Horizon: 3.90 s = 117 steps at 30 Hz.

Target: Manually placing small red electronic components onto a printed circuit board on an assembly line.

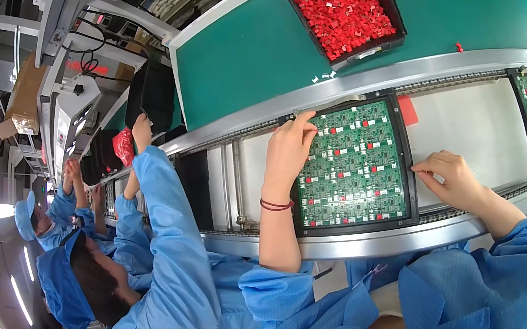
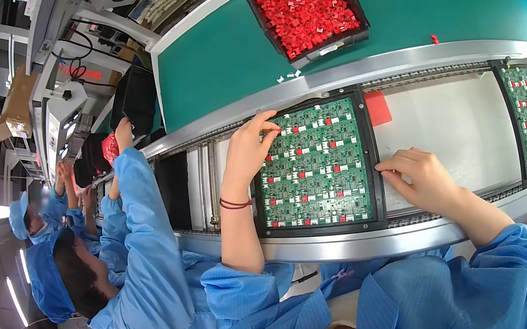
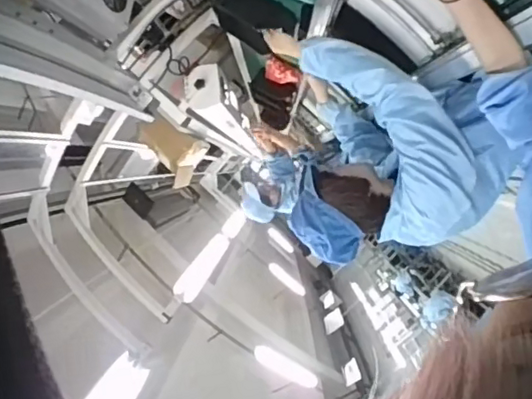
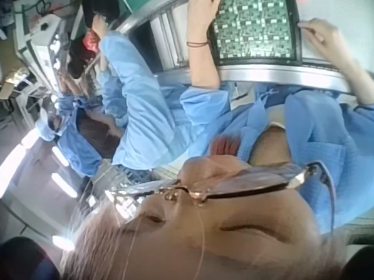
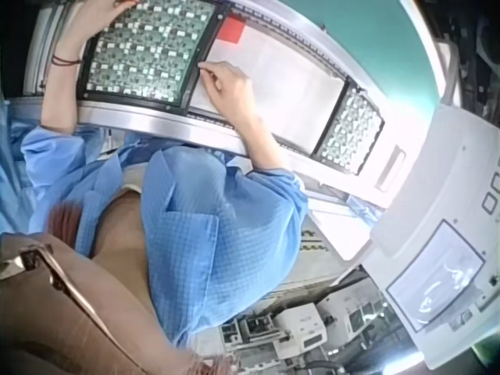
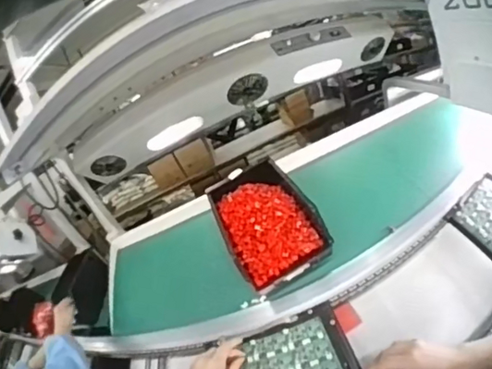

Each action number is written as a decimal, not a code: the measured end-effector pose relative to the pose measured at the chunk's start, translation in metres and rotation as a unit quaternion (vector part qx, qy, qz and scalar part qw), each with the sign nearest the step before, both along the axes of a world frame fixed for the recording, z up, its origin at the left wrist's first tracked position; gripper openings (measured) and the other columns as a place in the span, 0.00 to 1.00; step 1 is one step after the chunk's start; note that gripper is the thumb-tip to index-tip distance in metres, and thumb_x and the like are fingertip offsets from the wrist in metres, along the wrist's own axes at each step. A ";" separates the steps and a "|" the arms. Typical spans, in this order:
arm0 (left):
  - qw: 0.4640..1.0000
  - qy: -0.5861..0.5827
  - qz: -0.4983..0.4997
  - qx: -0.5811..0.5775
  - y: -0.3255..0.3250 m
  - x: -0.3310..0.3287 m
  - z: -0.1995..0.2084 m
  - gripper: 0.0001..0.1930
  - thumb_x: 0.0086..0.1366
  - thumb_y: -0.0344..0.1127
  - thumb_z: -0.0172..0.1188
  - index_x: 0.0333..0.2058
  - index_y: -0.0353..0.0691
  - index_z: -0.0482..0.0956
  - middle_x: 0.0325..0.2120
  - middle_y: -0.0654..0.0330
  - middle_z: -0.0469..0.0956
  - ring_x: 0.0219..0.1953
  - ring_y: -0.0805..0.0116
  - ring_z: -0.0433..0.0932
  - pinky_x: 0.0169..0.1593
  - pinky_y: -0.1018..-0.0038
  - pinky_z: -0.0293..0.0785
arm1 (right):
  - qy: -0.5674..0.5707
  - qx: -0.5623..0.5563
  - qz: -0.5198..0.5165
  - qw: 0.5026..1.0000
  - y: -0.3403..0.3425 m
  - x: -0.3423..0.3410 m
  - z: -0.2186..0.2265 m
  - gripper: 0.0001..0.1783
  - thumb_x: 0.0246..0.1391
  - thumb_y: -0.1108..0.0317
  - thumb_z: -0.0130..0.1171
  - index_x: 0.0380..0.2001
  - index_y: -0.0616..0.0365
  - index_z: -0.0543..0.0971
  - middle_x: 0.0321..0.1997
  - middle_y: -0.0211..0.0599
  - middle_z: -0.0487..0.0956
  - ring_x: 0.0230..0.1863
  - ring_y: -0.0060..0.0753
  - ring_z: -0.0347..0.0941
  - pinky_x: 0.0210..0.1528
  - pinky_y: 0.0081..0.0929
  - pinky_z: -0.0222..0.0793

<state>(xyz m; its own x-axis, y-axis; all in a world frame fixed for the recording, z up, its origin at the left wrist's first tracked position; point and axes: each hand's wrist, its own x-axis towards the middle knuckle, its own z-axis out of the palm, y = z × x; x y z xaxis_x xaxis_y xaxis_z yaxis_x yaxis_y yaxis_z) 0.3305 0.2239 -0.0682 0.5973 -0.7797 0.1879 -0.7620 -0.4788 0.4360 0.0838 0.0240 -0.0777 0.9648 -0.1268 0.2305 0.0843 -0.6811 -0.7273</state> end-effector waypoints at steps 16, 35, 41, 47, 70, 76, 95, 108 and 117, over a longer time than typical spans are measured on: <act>0.998 -0.057 -0.019 0.001 -0.001 -0.004 0.000 0.12 0.54 0.27 0.57 0.39 0.42 0.74 0.27 0.61 0.78 0.27 0.62 0.76 0.32 0.69 0.70 | -0.022 -0.011 0.012 1.000 0.004 0.002 -0.006 0.06 0.47 0.71 0.56 0.31 0.56 0.78 0.25 0.34 0.75 0.27 0.38 0.71 0.35 0.32 0.67; 0.992 -0.115 -0.044 -0.031 -0.004 -0.002 -0.006 0.10 0.53 0.27 0.58 0.36 0.40 0.75 0.24 0.56 0.77 0.27 0.57 0.76 0.32 0.66 0.71 | -0.073 -0.076 0.027 0.994 0.007 0.000 -0.003 0.07 0.50 0.68 0.55 0.33 0.55 0.78 0.27 0.32 0.77 0.29 0.34 0.73 0.34 0.28 0.69; 0.989 -0.147 -0.029 -0.004 -0.002 -0.007 -0.004 0.09 0.53 0.27 0.58 0.34 0.41 0.74 0.23 0.58 0.76 0.28 0.57 0.74 0.33 0.64 0.70 | -0.096 -0.061 0.032 0.993 0.009 0.005 -0.006 0.08 0.52 0.68 0.53 0.35 0.56 0.77 0.29 0.34 0.77 0.31 0.35 0.73 0.36 0.28 0.68; 0.986 -0.156 -0.039 -0.030 -0.004 -0.006 -0.005 0.09 0.52 0.27 0.58 0.35 0.41 0.74 0.23 0.58 0.76 0.28 0.58 0.74 0.33 0.65 0.70 | -0.030 -0.053 0.045 0.997 0.007 0.005 -0.007 0.10 0.54 0.65 0.50 0.36 0.54 0.77 0.35 0.33 0.77 0.34 0.38 0.73 0.40 0.31 0.69; 0.993 -0.086 -0.029 -0.074 -0.006 0.005 -0.014 0.09 0.54 0.28 0.57 0.35 0.40 0.74 0.23 0.57 0.75 0.25 0.60 0.75 0.29 0.69 0.70 | -0.047 -0.040 0.009 0.998 0.013 0.018 0.000 0.07 0.47 0.71 0.57 0.32 0.56 0.78 0.26 0.33 0.76 0.27 0.38 0.72 0.35 0.31 0.67; 0.993 -0.094 -0.033 -0.068 -0.001 0.003 -0.017 0.09 0.54 0.28 0.58 0.35 0.39 0.74 0.22 0.58 0.75 0.24 0.61 0.74 0.29 0.69 0.70 | -0.068 -0.044 0.016 0.997 0.020 0.015 0.004 0.08 0.46 0.73 0.58 0.33 0.56 0.77 0.24 0.32 0.75 0.26 0.37 0.71 0.34 0.30 0.67; 0.981 -0.159 -0.058 -0.097 -0.006 -0.002 -0.025 0.06 0.49 0.28 0.52 0.28 0.38 0.74 0.17 0.56 0.70 0.26 0.58 0.73 0.32 0.64 0.69 | -0.019 -0.021 -0.036 0.999 0.038 0.017 0.012 0.07 0.44 0.82 0.54 0.30 0.64 0.76 0.27 0.41 0.73 0.28 0.38 0.68 0.32 0.27 0.63; 0.987 -0.107 -0.028 -0.119 -0.005 -0.007 -0.041 0.05 0.48 0.29 0.54 0.26 0.38 0.74 0.25 0.59 0.73 0.37 0.61 0.70 0.43 0.67 0.62 | 0.012 0.044 -0.193 0.980 0.004 0.023 -0.028 0.05 0.54 0.75 0.50 0.33 0.65 0.73 0.28 0.30 0.71 0.31 0.21 0.65 0.37 0.17 0.60; 0.974 -0.110 0.005 -0.197 0.000 -0.004 -0.027 0.07 0.48 0.26 0.51 0.29 0.34 0.73 0.34 0.55 0.68 0.41 0.58 0.66 0.44 0.67 0.59 | 0.046 0.259 -0.124 0.957 0.022 0.031 -0.015 0.07 0.55 0.72 0.51 0.35 0.63 0.73 0.28 0.30 0.72 0.31 0.18 0.66 0.35 0.16 0.61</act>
